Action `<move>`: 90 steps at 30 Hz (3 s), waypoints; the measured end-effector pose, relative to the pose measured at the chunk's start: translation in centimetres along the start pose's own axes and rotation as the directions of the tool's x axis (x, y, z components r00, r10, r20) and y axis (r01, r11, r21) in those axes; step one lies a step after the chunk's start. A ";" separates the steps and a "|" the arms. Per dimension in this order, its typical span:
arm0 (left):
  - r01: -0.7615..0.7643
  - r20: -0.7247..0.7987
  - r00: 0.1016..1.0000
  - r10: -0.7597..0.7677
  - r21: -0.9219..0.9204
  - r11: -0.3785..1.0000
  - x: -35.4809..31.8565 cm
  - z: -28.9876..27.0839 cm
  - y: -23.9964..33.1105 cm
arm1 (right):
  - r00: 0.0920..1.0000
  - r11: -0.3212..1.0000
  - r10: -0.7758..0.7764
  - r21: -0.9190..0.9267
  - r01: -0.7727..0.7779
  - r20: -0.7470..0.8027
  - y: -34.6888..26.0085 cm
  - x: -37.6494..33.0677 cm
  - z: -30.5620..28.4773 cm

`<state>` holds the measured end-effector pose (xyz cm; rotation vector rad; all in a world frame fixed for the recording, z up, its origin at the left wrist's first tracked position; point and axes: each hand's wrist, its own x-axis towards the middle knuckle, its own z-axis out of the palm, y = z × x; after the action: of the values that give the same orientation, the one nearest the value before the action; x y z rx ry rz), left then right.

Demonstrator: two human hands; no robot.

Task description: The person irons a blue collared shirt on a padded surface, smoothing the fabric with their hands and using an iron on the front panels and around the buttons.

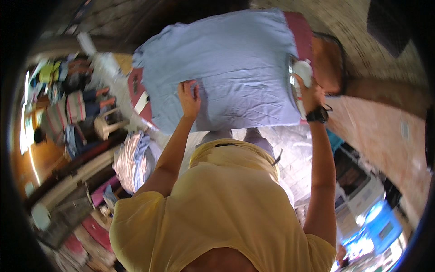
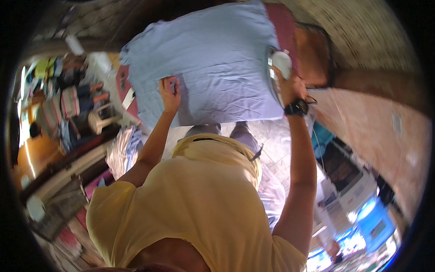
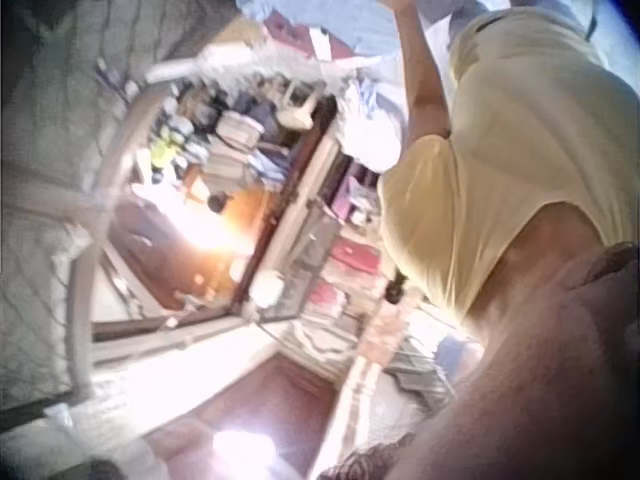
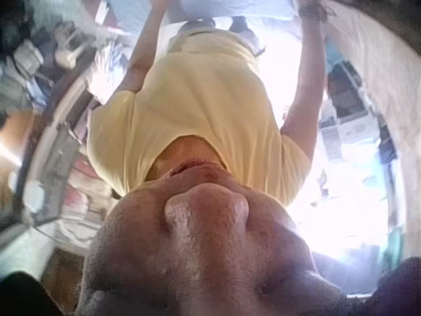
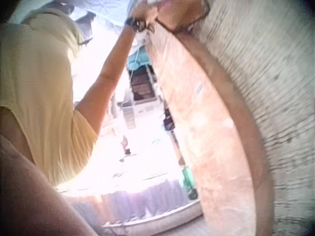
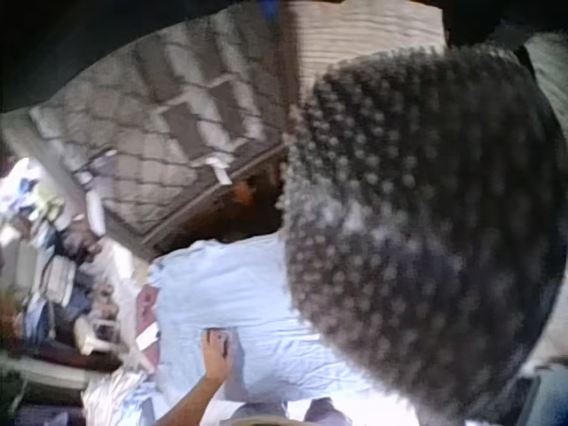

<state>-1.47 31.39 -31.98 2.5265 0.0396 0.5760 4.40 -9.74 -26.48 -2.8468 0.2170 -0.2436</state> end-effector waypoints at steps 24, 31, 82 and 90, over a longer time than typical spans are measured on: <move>0.634 -0.141 0.769 -0.623 0.047 0.772 -2.6 -5.4 -19.0 | 0.708 0.900 -0.425 0.179 0.398 0.563 3.6 7.5 -5.2; 0.532 -0.212 0.845 -0.491 0.422 0.734 -1.1 -5.6 -14.2 | 0.633 0.735 -0.675 0.267 0.624 0.378 5.1 8.4 -3.3; 0.466 -0.142 0.865 -0.481 0.583 0.666 -0.9 -6.3 -15.1 | 0.439 0.439 -0.895 0.342 0.831 0.084 -2.2 7.2 -1.0; 0.472 -0.135 0.859 -0.494 0.585 0.660 -0.9 -6.4 -15.0 | 0.417 0.454 -0.890 0.283 0.845 0.181 -3.0 6.5 -0.9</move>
<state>-3.59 47.28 -35.19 2.9386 1.0154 0.3172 10.96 -8.23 -23.78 -2.4817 -1.3561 0.0111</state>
